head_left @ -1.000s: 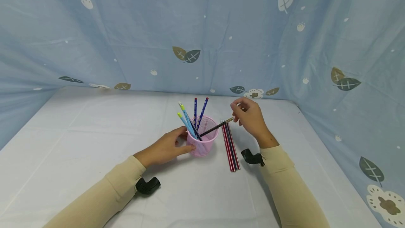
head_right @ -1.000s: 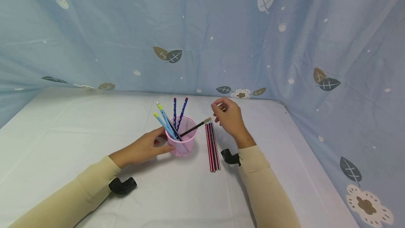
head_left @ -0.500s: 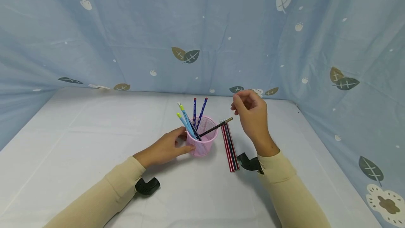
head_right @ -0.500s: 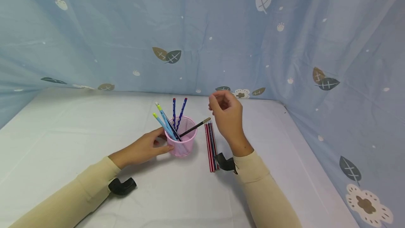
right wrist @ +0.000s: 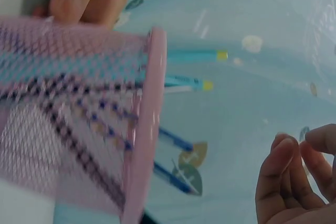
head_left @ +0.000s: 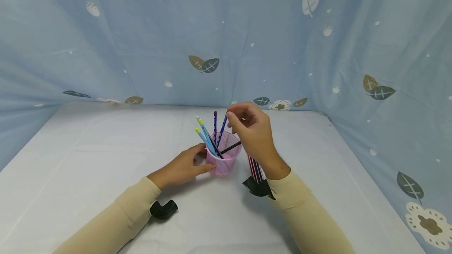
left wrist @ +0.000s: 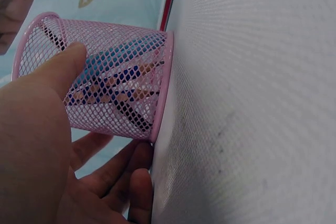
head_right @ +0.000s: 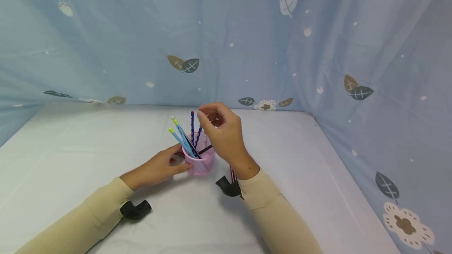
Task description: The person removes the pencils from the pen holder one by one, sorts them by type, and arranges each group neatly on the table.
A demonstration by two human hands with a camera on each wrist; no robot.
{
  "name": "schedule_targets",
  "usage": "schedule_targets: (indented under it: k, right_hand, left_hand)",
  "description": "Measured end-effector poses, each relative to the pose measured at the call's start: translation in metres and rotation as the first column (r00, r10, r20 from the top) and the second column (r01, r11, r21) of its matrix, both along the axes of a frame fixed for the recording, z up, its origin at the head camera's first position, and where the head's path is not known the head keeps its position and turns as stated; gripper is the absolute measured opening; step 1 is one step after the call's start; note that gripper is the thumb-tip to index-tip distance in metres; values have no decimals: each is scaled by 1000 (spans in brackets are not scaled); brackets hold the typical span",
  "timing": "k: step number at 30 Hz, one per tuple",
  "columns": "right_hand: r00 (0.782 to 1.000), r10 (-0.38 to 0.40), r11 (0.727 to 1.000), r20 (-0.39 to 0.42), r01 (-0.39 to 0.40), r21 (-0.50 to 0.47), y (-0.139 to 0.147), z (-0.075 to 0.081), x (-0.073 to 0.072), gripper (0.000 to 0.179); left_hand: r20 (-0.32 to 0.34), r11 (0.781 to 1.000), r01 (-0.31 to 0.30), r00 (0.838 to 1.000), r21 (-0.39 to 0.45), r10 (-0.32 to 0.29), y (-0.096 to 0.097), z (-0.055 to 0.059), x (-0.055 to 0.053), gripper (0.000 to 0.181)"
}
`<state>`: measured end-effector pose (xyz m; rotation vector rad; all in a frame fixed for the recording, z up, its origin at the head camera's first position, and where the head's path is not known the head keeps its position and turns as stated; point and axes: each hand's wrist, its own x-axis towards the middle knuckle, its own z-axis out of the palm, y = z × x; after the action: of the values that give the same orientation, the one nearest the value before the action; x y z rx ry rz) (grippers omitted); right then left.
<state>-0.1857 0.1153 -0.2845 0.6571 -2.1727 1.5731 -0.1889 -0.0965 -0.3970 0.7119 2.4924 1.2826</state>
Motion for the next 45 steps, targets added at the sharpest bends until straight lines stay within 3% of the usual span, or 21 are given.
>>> schedule_targets:
  k: [9,16,24,29,45]
  right_hand:
    - [988,55,998,145,-54,-13,-20,-14,-9,14]
    - [961,84,987,265,-117,109,-22,-23,-14,21]
    - [933,51,951,356,-154,267,-25,-26,-13,26]
    - [928,38,938,371,-161,306,-26,-27,-12,30]
    - [940,47,908,337,-181,378,-23,-29,-13,35]
  left_hand:
    - [23,1000,-2,1000,-13,2,2,1,0,65]
    - [12,1000,5,1000,-9,-5,-1,3,1,66]
    - [13,1000,8,1000,-8,-7,-2,1,1,64]
    - [18,1000,9,1000,-5,-9,-2,1,1,66]
    - [25,1000,23,999,8,-24,-1,1,1,68]
